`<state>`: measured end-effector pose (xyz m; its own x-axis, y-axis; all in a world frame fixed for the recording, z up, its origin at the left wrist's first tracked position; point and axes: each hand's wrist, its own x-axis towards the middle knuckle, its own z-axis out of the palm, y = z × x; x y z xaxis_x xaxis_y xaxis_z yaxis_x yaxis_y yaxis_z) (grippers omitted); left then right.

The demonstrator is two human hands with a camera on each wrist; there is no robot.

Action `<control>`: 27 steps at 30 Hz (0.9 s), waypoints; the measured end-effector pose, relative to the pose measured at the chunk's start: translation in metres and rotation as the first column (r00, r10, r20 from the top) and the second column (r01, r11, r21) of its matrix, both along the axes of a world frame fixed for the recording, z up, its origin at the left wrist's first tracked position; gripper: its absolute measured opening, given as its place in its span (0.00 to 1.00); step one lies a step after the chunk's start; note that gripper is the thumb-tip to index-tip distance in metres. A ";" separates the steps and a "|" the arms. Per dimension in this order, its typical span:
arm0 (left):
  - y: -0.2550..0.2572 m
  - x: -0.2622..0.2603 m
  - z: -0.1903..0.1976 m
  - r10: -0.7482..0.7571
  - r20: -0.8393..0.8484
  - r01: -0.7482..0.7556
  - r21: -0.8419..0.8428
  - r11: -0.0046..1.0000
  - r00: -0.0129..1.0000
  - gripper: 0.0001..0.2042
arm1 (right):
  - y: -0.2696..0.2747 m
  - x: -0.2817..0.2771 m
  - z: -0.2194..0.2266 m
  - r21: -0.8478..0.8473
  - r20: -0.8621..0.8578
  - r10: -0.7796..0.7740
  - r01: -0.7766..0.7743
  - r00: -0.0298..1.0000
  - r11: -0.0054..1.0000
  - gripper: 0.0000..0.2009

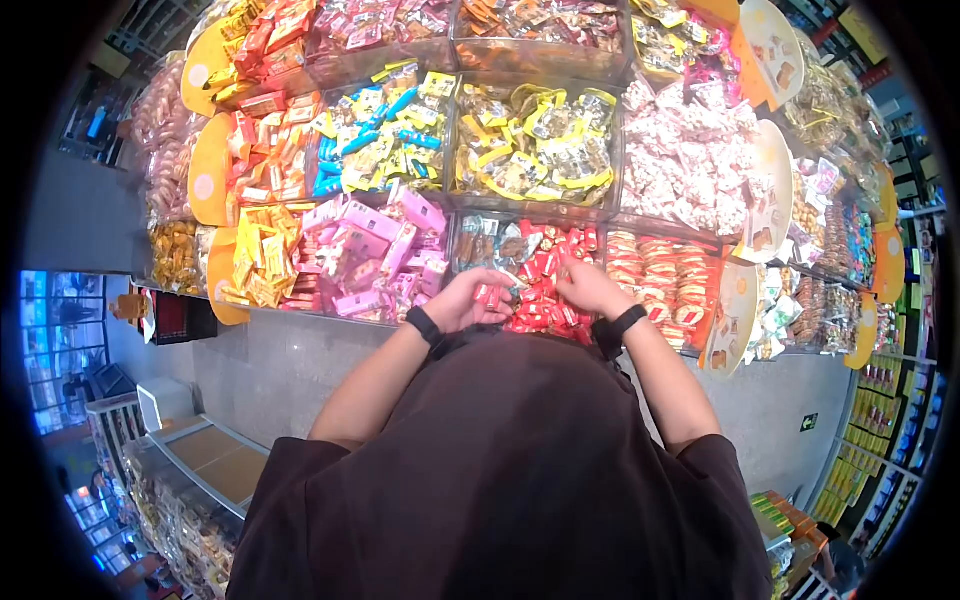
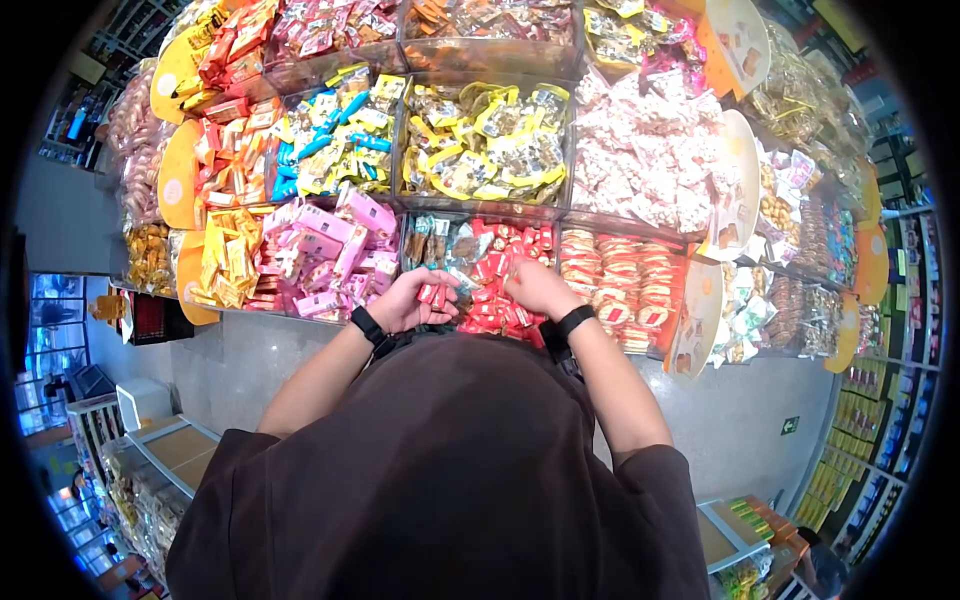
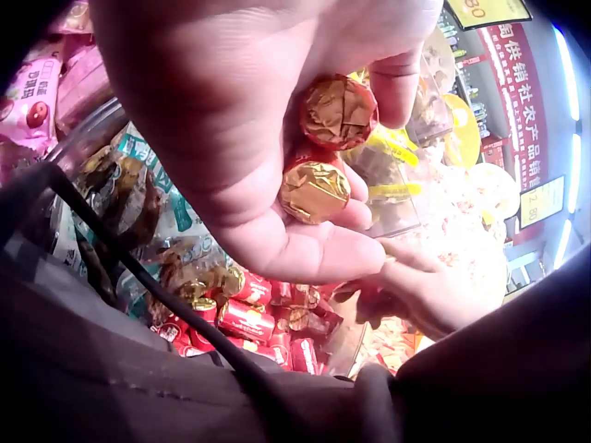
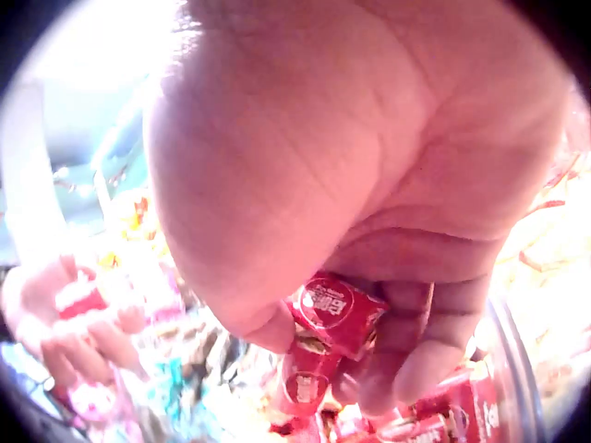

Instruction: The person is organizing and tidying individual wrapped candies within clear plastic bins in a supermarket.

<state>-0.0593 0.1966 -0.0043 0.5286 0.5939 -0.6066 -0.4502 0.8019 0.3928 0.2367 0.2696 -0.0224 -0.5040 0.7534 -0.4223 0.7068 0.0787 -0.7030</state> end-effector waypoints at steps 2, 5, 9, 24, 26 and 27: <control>-0.004 0.003 0.004 0.031 0.015 -0.031 -0.044 0.999 0.999 0.20 | -0.003 -0.002 0.041 0.029 -0.045 -0.051 0.052 0.998 0.998 0.22; -0.003 0.016 0.017 0.051 0.121 -0.044 -0.063 0.997 0.991 0.26 | -0.019 -0.020 0.098 0.184 -0.132 0.014 0.010 0.991 0.983 0.16; 0.003 0.041 0.038 0.115 0.202 -0.091 -0.123 0.988 0.973 0.26 | -0.050 -0.047 0.098 0.571 -0.113 0.177 -0.082 0.978 0.817 0.17; -0.014 0.060 0.019 0.190 0.134 -0.166 -0.174 0.971 0.973 0.23 | -0.095 -0.048 0.062 0.525 0.091 0.256 -0.264 0.962 0.809 0.32; -0.014 0.058 0.011 0.170 0.106 -0.152 -0.159 0.976 0.980 0.24 | -0.094 -0.049 0.063 0.515 0.081 0.223 -0.232 0.971 0.825 0.33; -0.014 0.055 0.010 0.148 0.113 -0.131 -0.150 0.980 0.982 0.24 | -0.096 -0.050 0.058 0.531 0.072 0.207 -0.213 0.976 0.820 0.33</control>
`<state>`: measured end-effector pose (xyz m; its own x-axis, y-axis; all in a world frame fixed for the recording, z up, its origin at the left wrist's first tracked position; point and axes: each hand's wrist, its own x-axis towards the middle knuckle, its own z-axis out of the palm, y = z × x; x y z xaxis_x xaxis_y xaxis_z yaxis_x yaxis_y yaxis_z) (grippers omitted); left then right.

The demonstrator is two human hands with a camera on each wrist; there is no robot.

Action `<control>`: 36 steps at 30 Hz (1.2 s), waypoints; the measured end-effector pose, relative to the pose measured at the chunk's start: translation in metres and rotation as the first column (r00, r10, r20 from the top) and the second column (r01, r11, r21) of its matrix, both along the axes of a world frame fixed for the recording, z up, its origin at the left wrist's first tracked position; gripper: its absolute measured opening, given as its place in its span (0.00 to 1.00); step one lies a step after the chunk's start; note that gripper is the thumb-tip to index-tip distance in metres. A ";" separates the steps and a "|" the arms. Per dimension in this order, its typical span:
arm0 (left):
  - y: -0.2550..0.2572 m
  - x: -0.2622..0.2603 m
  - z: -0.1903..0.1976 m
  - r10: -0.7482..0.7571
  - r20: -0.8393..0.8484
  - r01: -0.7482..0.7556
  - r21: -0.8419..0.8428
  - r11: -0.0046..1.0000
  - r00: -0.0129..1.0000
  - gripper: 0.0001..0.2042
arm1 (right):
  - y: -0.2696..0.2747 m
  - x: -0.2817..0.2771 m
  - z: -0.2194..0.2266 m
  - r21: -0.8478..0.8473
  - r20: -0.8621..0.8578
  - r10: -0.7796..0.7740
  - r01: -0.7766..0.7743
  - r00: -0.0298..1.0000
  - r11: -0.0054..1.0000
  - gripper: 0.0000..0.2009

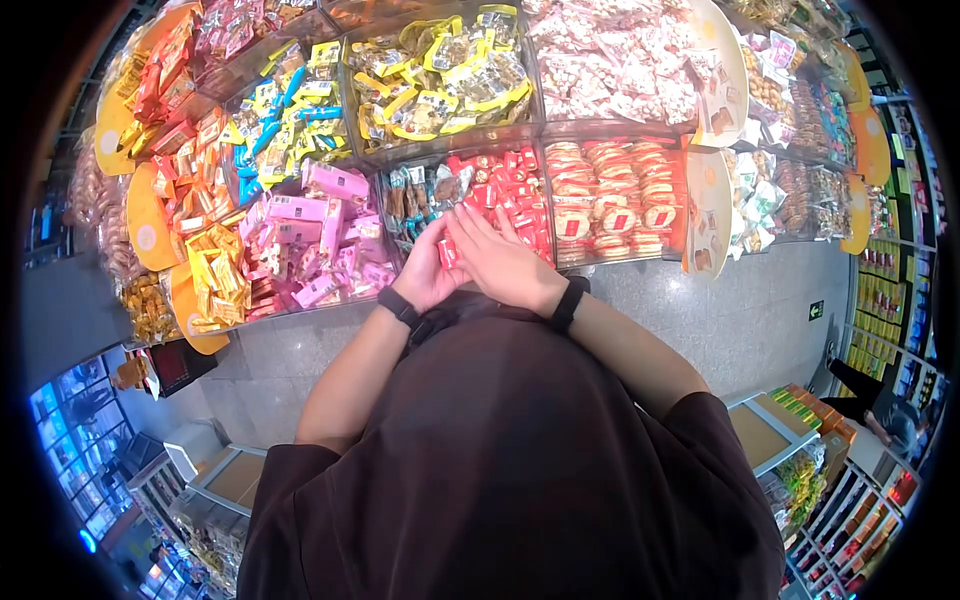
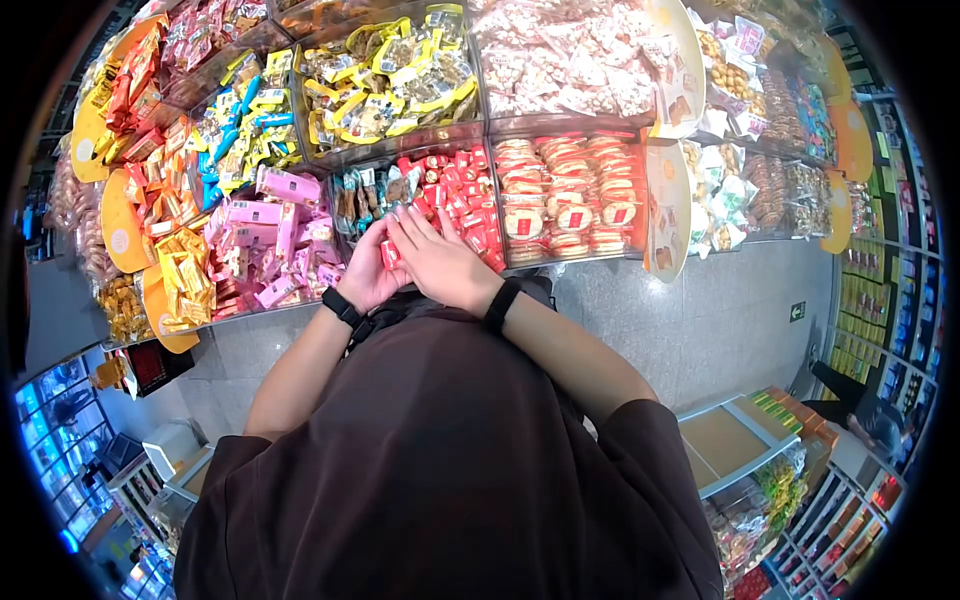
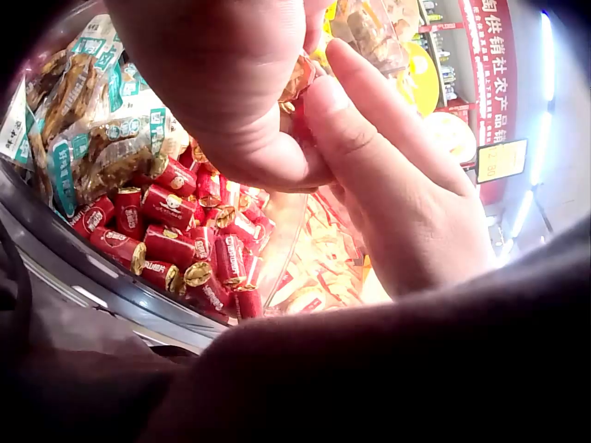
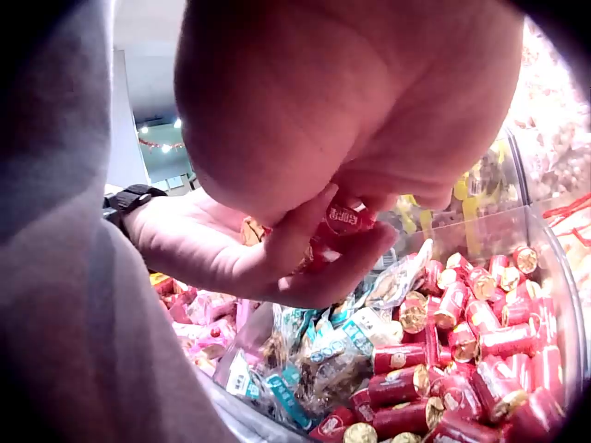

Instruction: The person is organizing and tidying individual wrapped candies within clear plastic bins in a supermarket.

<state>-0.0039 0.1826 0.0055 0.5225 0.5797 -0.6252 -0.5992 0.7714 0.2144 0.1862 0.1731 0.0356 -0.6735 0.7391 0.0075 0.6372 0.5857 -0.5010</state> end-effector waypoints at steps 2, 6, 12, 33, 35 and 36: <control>-0.001 0.000 0.000 -0.007 -0.004 0.007 0.020 1.000 1.000 0.24 | 0.000 0.001 -0.006 -0.016 -0.044 -0.010 0.009 0.999 1.000 0.34; -0.003 -0.008 -0.007 0.054 0.046 -0.051 -0.061 0.997 0.997 0.21 | 0.011 0.008 -0.003 -0.468 -0.390 -0.175 -0.030 0.904 0.883 0.37; -0.014 -0.026 -0.004 0.106 0.093 -0.094 -0.124 0.988 0.990 0.18 | 0.032 0.048 -0.057 -0.083 0.056 -0.197 0.201 0.979 0.976 0.37; -0.020 -0.043 -0.028 0.095 -0.069 -0.101 -0.095 0.990 0.993 0.18 | 0.028 0.020 -0.090 0.131 -0.009 -0.179 0.179 0.984 0.975 0.44; -0.017 -0.041 -0.026 0.079 -0.087 -0.089 -0.116 0.989 0.993 0.18 | 0.034 0.012 -0.098 0.092 0.052 -0.185 0.179 0.981 0.979 0.47; -0.017 -0.040 -0.025 0.070 -0.095 -0.082 -0.129 0.988 0.993 0.18 | 0.038 0.006 -0.100 0.069 0.095 -0.186 0.180 0.978 0.981 0.47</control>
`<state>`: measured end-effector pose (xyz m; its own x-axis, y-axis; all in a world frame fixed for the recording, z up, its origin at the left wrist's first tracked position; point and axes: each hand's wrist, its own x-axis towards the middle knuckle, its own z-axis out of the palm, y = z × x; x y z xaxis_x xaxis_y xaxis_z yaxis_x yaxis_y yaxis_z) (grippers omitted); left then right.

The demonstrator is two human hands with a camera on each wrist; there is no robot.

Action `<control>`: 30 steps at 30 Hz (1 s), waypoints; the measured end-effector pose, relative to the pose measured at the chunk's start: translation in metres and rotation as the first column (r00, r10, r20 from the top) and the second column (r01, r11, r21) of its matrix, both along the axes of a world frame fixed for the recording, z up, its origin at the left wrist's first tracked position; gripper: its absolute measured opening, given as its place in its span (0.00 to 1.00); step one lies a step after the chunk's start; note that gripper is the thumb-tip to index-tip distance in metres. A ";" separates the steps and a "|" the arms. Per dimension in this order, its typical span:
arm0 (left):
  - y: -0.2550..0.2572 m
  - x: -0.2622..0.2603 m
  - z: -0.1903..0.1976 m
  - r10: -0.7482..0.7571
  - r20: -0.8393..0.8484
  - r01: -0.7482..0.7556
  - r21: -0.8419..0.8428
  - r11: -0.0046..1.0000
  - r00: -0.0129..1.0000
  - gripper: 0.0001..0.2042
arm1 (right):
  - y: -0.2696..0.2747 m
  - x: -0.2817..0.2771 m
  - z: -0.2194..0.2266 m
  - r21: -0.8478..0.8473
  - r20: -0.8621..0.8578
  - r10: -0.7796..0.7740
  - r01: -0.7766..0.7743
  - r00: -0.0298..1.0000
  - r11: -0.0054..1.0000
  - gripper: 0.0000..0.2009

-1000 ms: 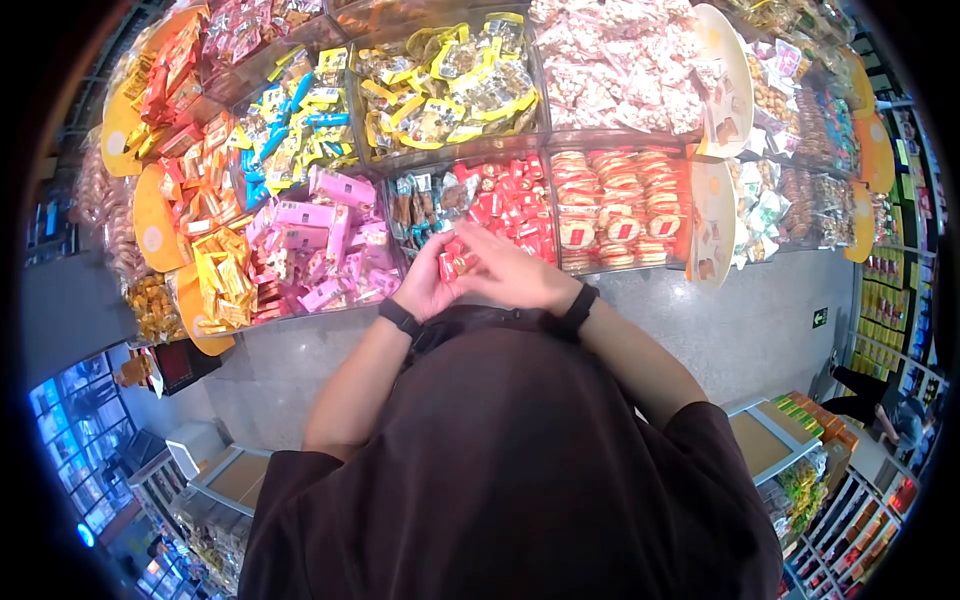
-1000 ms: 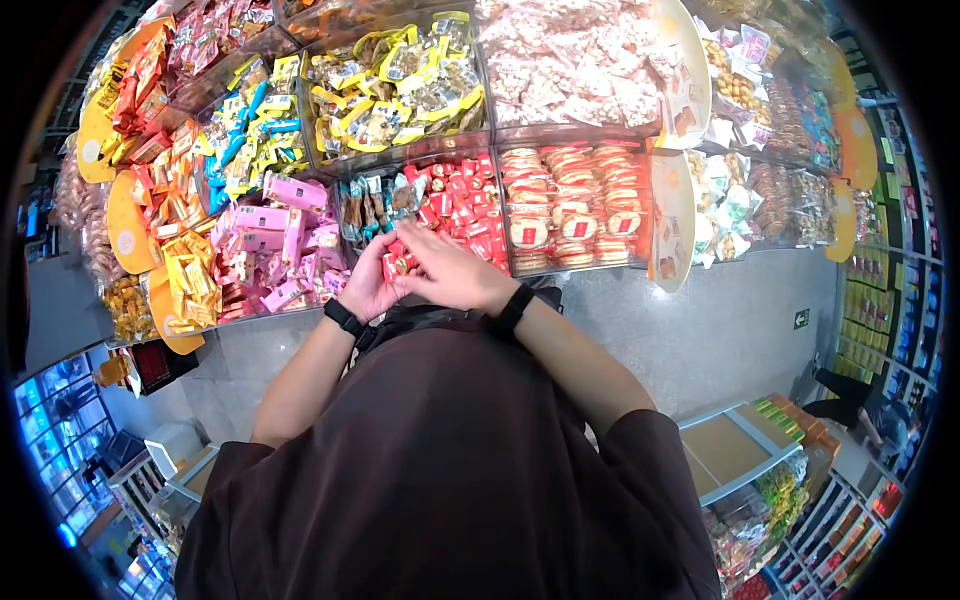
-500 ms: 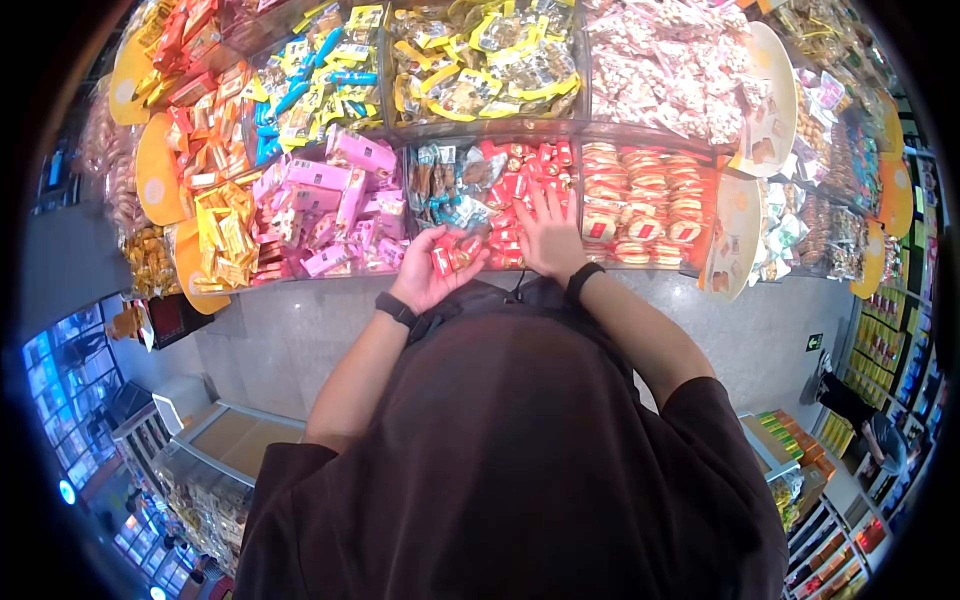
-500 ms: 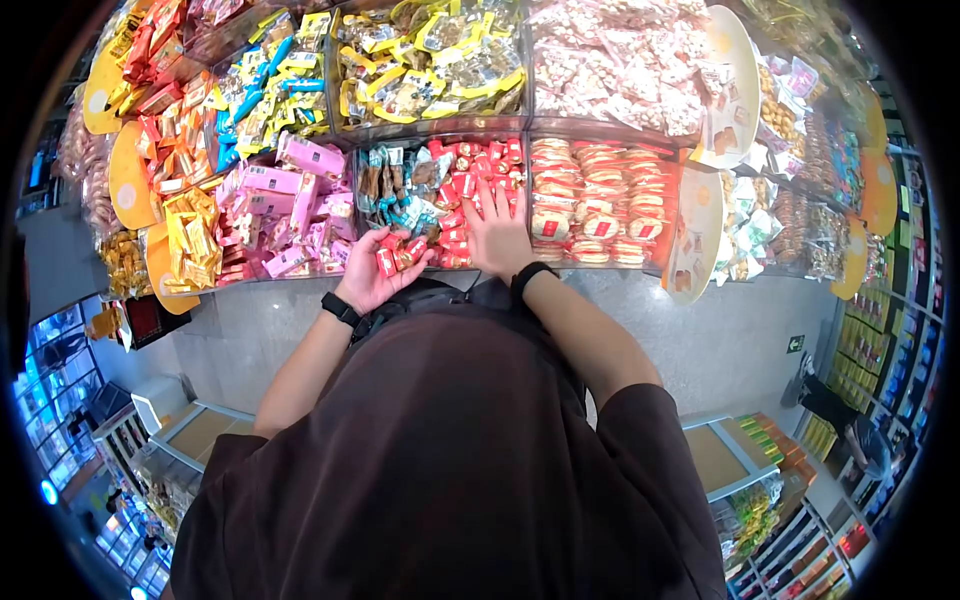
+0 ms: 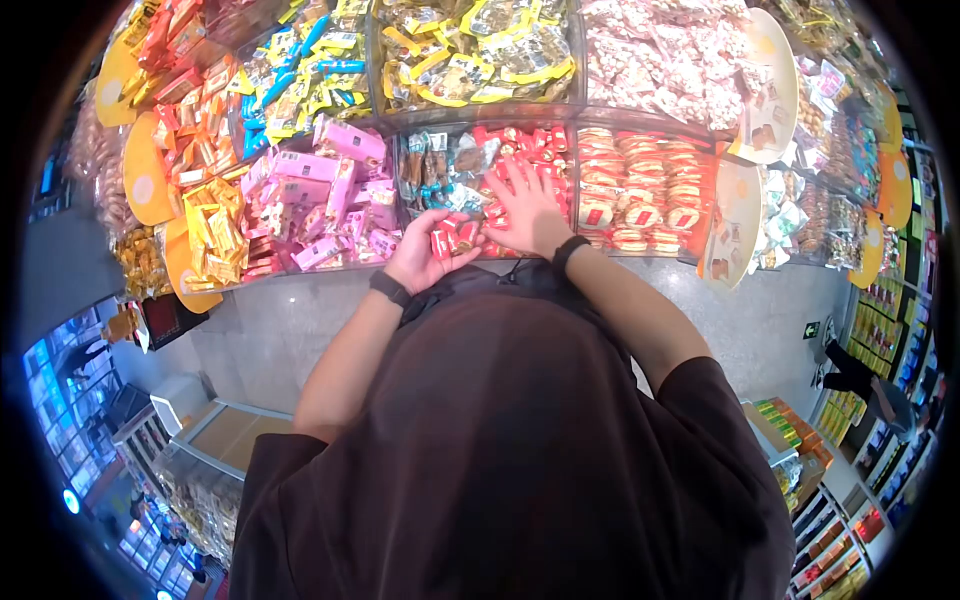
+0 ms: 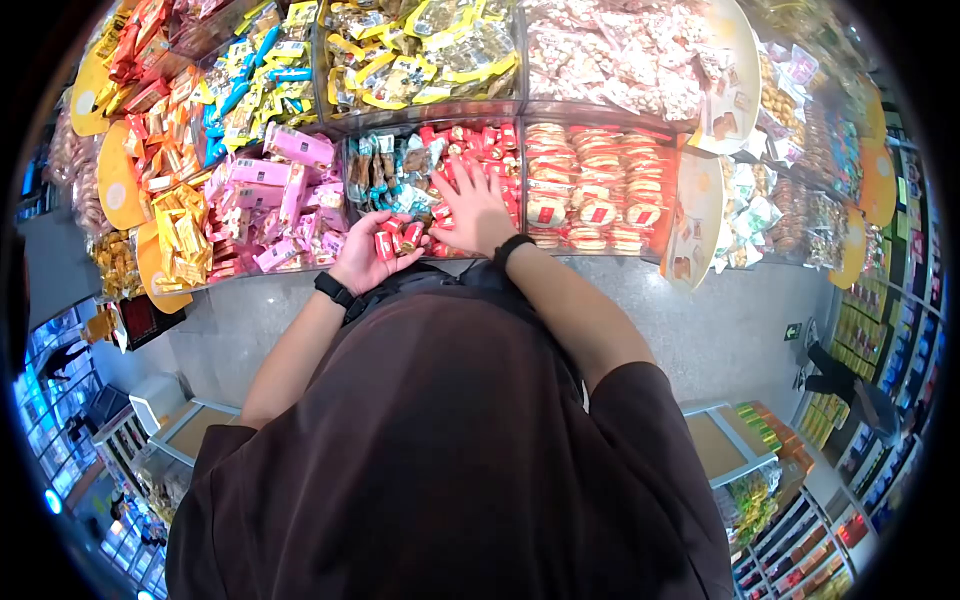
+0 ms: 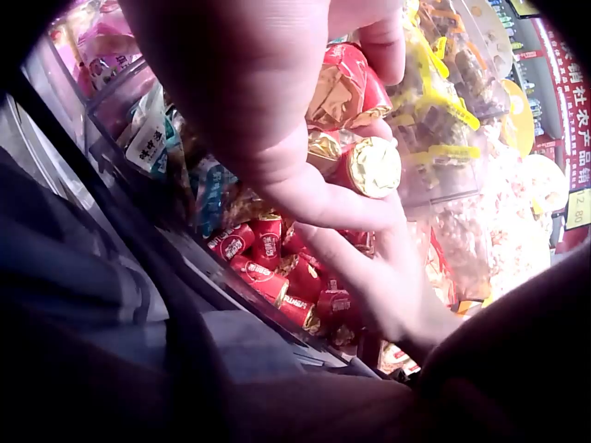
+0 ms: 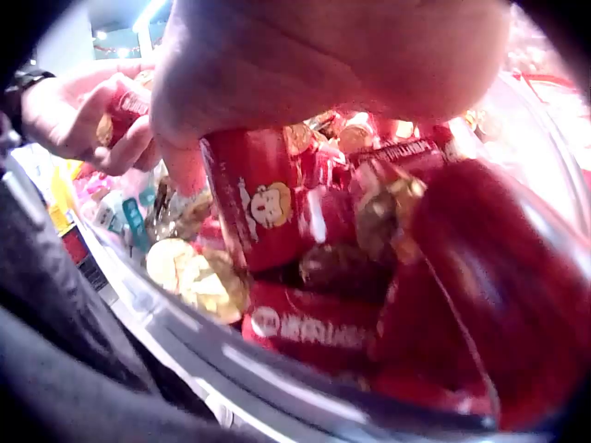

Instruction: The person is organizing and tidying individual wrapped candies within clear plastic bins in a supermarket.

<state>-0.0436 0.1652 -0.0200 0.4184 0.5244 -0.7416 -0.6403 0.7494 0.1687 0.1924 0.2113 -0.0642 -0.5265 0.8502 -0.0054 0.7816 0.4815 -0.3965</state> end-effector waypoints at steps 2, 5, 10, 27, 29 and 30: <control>0.000 0.001 -0.006 -0.011 0.022 0.011 0.016 1.000 1.000 0.18 | 0.008 -0.008 0.007 -0.121 0.033 -0.016 0.020 0.999 0.992 0.46; 0.002 0.005 -0.007 -0.021 0.036 0.020 0.022 1.000 0.999 0.18 | 0.013 -0.017 0.014 -0.095 0.053 -0.050 0.055 0.997 0.994 0.45; 0.003 0.004 -0.005 -0.009 0.007 0.009 0.014 1.000 1.000 0.18 | 0.012 -0.004 -0.006 -0.026 0.055 0.020 -0.018 0.998 0.999 0.30; 0.004 -0.002 -0.009 -0.085 0.002 0.085 0.013 0.996 0.996 0.17 | 0.030 -0.009 0.005 -0.244 0.056 0.108 -0.091 0.993 0.966 0.21; 0.004 -0.002 -0.011 -0.106 0.003 0.106 0.020 0.994 0.994 0.17 | 0.031 -0.009 0.003 -0.232 0.065 0.105 -0.088 0.992 0.969 0.21; 0.005 -0.001 -0.008 -0.121 0.001 0.121 0.028 0.992 0.993 0.17 | 0.031 -0.009 0.003 -0.246 0.075 0.088 -0.067 0.993 0.967 0.21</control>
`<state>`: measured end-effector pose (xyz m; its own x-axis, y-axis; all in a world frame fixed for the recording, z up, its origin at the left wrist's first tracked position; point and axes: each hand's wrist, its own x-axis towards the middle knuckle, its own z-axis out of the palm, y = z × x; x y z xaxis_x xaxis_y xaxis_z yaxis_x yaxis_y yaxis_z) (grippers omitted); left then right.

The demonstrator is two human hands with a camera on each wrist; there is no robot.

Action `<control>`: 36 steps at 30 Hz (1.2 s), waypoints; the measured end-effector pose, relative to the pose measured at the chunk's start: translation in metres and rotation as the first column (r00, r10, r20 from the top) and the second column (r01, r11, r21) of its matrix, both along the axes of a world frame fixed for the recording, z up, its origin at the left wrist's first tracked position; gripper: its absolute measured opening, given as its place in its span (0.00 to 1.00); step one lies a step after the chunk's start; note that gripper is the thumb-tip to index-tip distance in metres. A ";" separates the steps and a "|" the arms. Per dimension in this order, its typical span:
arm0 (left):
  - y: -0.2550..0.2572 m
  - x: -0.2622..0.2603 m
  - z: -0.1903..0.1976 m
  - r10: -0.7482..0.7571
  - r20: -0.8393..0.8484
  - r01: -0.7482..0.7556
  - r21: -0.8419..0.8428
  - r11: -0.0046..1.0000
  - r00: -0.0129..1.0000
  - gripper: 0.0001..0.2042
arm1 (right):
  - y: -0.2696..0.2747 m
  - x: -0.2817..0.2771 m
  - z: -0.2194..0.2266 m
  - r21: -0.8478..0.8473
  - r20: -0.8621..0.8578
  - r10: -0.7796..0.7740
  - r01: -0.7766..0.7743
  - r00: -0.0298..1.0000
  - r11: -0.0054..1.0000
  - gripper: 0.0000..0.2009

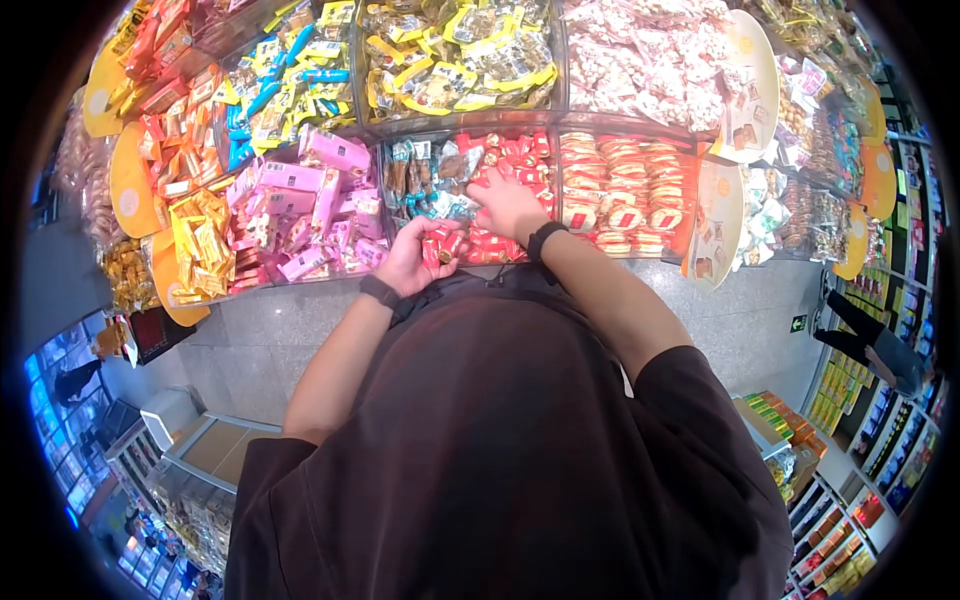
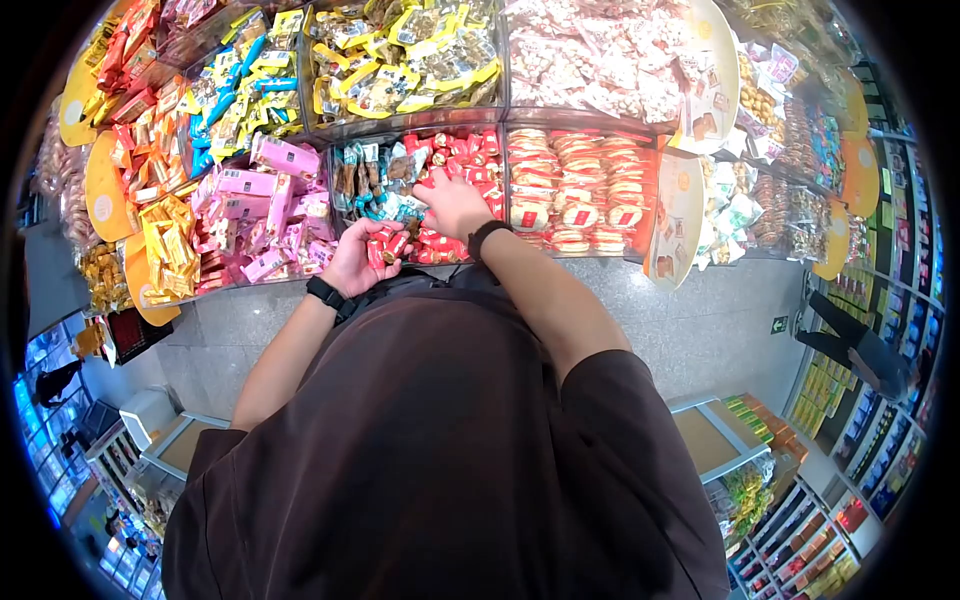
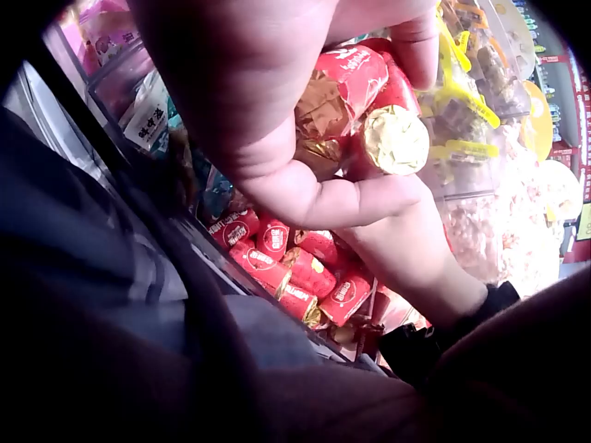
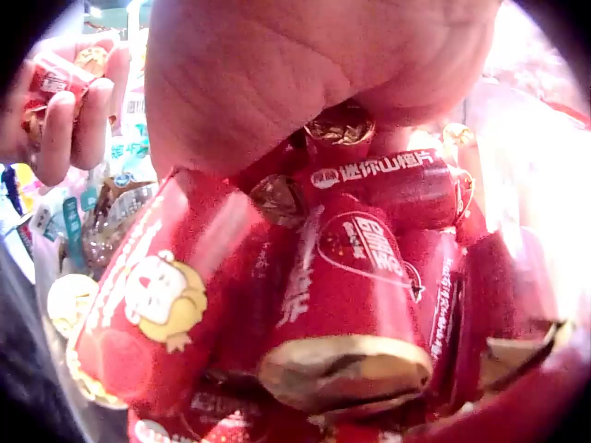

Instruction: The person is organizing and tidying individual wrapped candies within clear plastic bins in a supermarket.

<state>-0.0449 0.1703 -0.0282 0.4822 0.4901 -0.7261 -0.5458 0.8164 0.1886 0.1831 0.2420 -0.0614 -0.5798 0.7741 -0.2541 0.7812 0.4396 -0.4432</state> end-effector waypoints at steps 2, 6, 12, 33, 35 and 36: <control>0.000 0.000 0.000 0.007 -0.005 -0.007 -0.006 1.000 1.000 0.17 | -0.001 0.001 0.000 -0.012 0.001 -0.039 0.039 0.999 0.999 0.21; 0.002 -0.001 -0.004 0.044 -0.008 -0.044 -0.020 0.999 0.999 0.17 | 0.001 0.007 0.003 -0.068 -0.072 -0.091 0.086 0.993 0.994 0.22; 0.010 0.000 -0.003 0.094 -0.014 -0.093 0.038 0.995 0.995 0.17 | 0.010 0.023 0.035 -0.076 -0.352 -0.240 0.228 0.905 0.971 0.23; 0.236 0.072 0.097 0.288 -0.581 0.192 0.627 0.755 0.762 0.11 | 0.165 -0.042 0.096 0.065 -0.751 -0.421 0.692 0.508 0.719 0.11; 0.246 0.069 0.068 0.293 -0.748 0.364 0.577 0.731 0.596 0.12 | 0.166 -0.040 0.074 0.056 -0.704 -0.418 0.631 0.575 0.774 0.14; 0.246 0.068 0.061 0.256 -0.791 0.434 0.539 0.722 0.555 0.13 | 0.167 -0.039 0.067 0.050 -0.679 -0.413 0.599 0.607 0.799 0.15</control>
